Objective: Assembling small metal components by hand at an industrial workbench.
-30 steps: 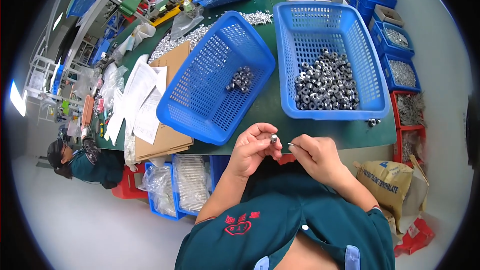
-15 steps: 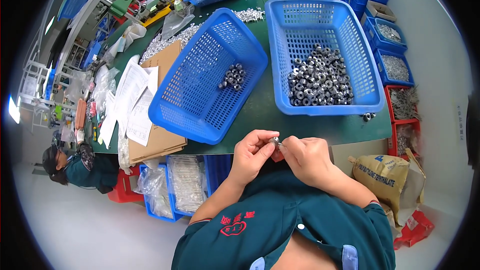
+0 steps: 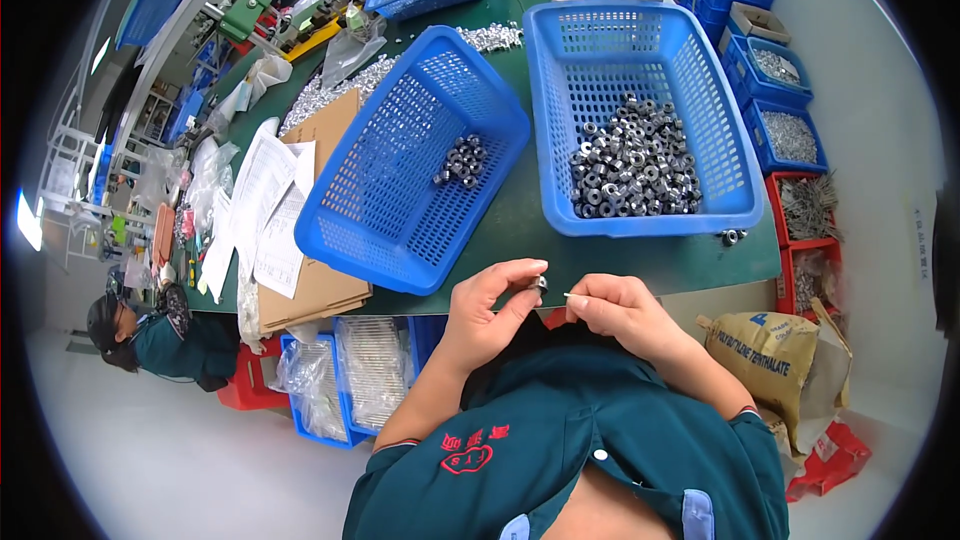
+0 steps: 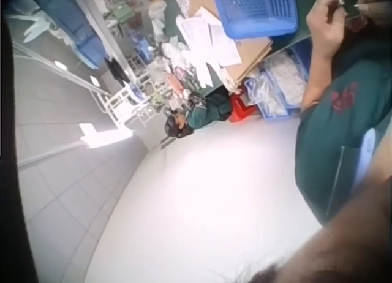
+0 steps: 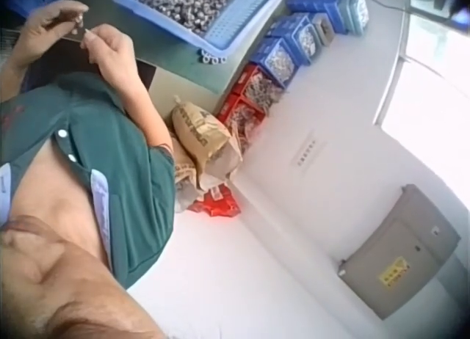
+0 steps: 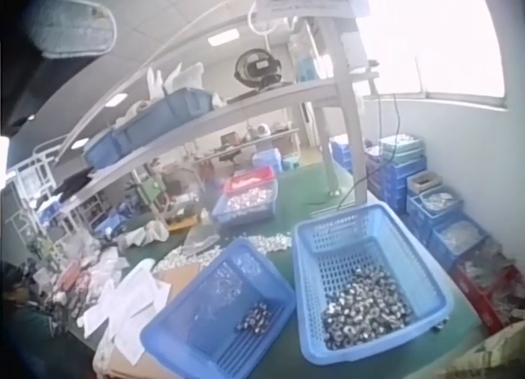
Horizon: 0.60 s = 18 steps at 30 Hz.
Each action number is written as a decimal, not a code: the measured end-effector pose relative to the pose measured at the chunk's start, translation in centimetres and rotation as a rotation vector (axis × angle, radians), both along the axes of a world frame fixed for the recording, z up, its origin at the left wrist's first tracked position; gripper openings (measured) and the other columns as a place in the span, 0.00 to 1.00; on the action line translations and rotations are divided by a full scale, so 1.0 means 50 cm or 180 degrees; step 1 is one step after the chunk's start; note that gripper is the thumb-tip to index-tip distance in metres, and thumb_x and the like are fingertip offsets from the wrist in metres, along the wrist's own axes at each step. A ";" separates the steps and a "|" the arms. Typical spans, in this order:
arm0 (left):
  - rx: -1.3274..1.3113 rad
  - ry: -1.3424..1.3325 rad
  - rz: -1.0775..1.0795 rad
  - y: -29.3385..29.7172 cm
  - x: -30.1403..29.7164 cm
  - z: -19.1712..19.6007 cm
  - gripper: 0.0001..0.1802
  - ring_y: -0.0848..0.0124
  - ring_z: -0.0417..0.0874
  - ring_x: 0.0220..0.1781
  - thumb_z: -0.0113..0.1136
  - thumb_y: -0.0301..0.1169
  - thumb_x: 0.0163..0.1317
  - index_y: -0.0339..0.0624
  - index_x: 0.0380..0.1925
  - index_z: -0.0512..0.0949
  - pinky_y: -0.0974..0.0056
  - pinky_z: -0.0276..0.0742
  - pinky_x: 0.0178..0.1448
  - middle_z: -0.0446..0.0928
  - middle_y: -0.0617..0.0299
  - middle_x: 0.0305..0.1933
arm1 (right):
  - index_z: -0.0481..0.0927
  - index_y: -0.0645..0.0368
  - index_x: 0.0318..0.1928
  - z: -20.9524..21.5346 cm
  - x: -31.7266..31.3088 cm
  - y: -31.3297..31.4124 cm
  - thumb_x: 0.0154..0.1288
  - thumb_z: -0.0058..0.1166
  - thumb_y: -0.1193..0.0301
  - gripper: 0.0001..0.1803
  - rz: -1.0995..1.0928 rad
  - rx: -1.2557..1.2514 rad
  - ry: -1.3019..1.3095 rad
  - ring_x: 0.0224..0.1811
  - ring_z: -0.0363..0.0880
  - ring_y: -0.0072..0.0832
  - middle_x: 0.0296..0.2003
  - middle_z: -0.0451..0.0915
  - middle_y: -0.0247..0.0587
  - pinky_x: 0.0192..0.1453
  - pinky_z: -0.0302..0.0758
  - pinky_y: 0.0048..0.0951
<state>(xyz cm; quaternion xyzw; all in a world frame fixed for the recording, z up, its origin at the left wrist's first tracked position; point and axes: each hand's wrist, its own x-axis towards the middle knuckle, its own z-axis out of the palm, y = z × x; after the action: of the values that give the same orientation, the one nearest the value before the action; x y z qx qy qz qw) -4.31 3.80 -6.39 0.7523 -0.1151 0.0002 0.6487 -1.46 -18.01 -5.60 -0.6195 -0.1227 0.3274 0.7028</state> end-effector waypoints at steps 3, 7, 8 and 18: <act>0.0523 -0.0472 -0.0054 -0.013 0.007 0.016 0.21 0.71 0.83 0.40 0.59 0.15 0.61 0.33 0.55 0.75 0.68 0.81 0.47 0.81 0.57 0.40 | 0.81 0.60 0.34 0.011 0.003 0.000 0.69 0.53 0.66 0.11 -0.0214 -0.0549 -0.1224 0.21 0.77 0.28 0.20 0.78 0.37 0.27 0.72 0.30; 0.1157 -0.0963 -0.0258 -0.021 0.019 0.030 0.27 0.68 0.84 0.38 0.60 0.14 0.55 0.35 0.58 0.72 0.66 0.80 0.43 0.80 0.56 0.37 | 0.80 0.60 0.33 0.001 0.011 -0.007 0.66 0.56 0.68 0.08 -0.0155 -0.1015 -0.1823 0.23 0.80 0.39 0.23 0.80 0.43 0.28 0.74 0.36; 0.1154 -0.0962 -0.0266 -0.022 0.025 0.035 0.27 0.68 0.84 0.38 0.60 0.14 0.55 0.35 0.58 0.72 0.66 0.80 0.43 0.80 0.56 0.37 | 0.80 0.59 0.32 0.001 0.013 -0.010 0.65 0.57 0.69 0.07 -0.0179 -0.1122 -0.2260 0.23 0.80 0.41 0.22 0.80 0.43 0.27 0.74 0.38; 0.1532 -0.0919 -0.1100 -0.040 0.060 0.082 0.31 0.60 0.82 0.34 0.61 0.15 0.54 0.37 0.61 0.70 0.61 0.78 0.39 0.79 0.54 0.34 | 0.74 0.53 0.26 0.014 0.013 -0.042 0.52 0.58 0.73 0.05 -0.0234 -0.1471 -0.3796 0.21 0.78 0.36 0.18 0.76 0.36 0.25 0.72 0.37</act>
<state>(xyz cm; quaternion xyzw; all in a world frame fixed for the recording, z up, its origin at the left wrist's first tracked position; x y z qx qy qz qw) -1.31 1.81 -2.28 0.8456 -0.3286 -0.0303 0.4197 -0.79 -20.11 -4.91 -0.8346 -0.3975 -0.0799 0.3729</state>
